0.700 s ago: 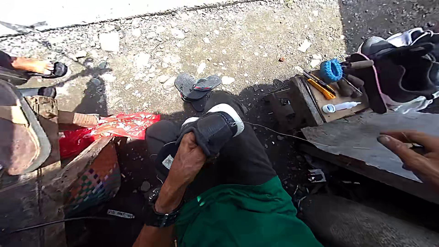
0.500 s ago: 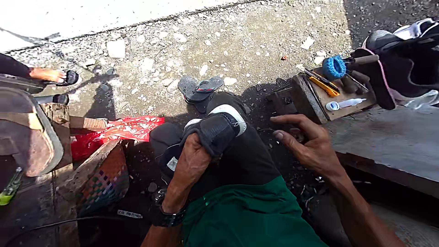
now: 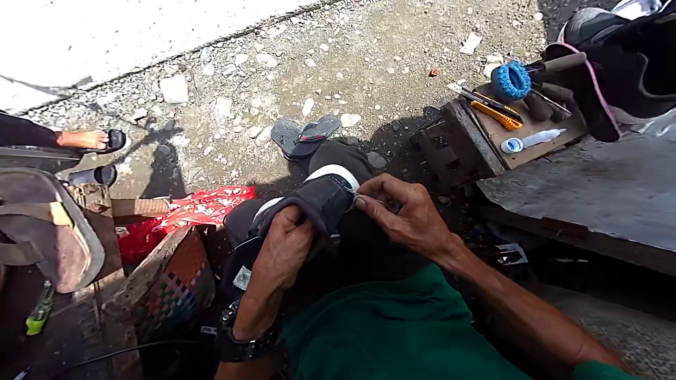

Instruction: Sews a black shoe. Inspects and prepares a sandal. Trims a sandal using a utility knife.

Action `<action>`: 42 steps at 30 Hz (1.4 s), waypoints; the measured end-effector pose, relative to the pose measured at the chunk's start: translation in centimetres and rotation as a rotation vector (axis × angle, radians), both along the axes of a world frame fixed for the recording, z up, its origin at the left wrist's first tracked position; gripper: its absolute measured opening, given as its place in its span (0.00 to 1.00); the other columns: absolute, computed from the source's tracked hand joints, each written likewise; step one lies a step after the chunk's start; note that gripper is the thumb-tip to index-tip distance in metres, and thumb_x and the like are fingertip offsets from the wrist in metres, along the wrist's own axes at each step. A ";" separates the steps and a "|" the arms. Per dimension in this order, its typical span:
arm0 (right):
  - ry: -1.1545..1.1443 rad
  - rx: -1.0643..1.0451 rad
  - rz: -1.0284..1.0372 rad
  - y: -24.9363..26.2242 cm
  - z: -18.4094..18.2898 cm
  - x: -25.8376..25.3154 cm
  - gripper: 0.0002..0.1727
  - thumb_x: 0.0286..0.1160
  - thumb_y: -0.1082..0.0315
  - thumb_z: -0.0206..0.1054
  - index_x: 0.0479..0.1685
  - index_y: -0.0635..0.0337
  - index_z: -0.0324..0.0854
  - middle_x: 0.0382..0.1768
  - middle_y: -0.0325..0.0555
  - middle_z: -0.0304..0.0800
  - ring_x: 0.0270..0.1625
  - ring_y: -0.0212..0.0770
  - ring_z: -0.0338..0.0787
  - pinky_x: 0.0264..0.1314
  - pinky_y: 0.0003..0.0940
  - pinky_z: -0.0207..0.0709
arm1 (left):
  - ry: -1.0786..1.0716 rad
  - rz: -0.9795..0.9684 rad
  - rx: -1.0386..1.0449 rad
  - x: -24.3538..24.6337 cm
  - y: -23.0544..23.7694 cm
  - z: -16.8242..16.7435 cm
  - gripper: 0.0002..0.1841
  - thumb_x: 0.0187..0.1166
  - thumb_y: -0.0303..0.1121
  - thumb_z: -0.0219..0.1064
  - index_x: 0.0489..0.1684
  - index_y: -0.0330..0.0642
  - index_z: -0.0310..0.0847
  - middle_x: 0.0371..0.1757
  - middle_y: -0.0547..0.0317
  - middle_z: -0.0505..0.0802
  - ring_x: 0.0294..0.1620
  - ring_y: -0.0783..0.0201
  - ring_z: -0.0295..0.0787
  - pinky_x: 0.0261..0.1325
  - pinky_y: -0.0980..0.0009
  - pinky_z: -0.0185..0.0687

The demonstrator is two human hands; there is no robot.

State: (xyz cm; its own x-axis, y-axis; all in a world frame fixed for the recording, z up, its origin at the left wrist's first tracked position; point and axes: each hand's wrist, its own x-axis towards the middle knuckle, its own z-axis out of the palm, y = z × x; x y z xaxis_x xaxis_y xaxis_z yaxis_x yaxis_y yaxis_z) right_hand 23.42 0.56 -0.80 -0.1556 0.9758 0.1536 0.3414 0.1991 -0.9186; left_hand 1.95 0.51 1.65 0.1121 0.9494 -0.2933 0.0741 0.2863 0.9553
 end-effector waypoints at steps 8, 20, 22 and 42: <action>0.259 -0.101 -0.004 -0.4 -0.4 -0.5 0.11 0.82 0.67 0.66 0.47 0.66 0.91 0.30 0.34 0.89 0.28 0.15 0.77 0.34 0.13 0.72 | 0.080 0.006 0.099 -0.2 0.7 -0.9 0.13 0.73 0.19 0.63 0.25 0.51 0.86 0.27 0.76 0.91 0.32 0.82 0.87 0.40 0.81 0.85; 0.267 0.014 -0.077 -0.6 -2.3 -1.5 0.09 0.80 0.71 0.67 0.41 0.66 0.91 0.28 0.35 0.90 0.29 0.16 0.81 0.36 0.13 0.75 | 0.371 0.109 0.171 0.6 0.8 -1.7 0.08 0.70 0.23 0.68 0.28 0.51 0.82 0.25 0.81 0.87 0.31 0.88 0.85 0.40 0.84 0.83; 0.260 0.008 -0.076 -0.5 -2.5 -1.7 0.08 0.79 0.72 0.67 0.39 0.66 0.90 0.28 0.35 0.90 0.29 0.16 0.81 0.35 0.13 0.75 | 0.526 0.111 0.213 0.9 0.6 -1.7 0.03 0.69 0.25 0.69 0.30 0.43 0.80 0.27 0.77 0.85 0.34 0.90 0.82 0.45 0.86 0.79; -0.057 0.185 0.106 0.1 -1.6 2.0 0.16 0.86 0.58 0.65 0.57 0.56 0.93 0.35 0.39 0.89 0.36 0.28 0.85 0.37 0.24 0.79 | -0.255 -0.220 0.071 -1.8 0.8 -0.5 0.15 0.70 0.42 0.79 0.52 0.49 0.92 0.48 0.64 0.97 0.50 0.72 0.93 0.58 0.74 0.89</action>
State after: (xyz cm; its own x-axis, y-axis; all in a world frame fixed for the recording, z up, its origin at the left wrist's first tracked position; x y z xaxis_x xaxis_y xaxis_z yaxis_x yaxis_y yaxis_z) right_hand 25.43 0.66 -2.45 -0.2690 0.9097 0.3164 0.3604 0.3997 -0.8428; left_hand 0.17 1.33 1.18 0.3773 0.9114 -0.1641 -0.1167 0.2225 0.9679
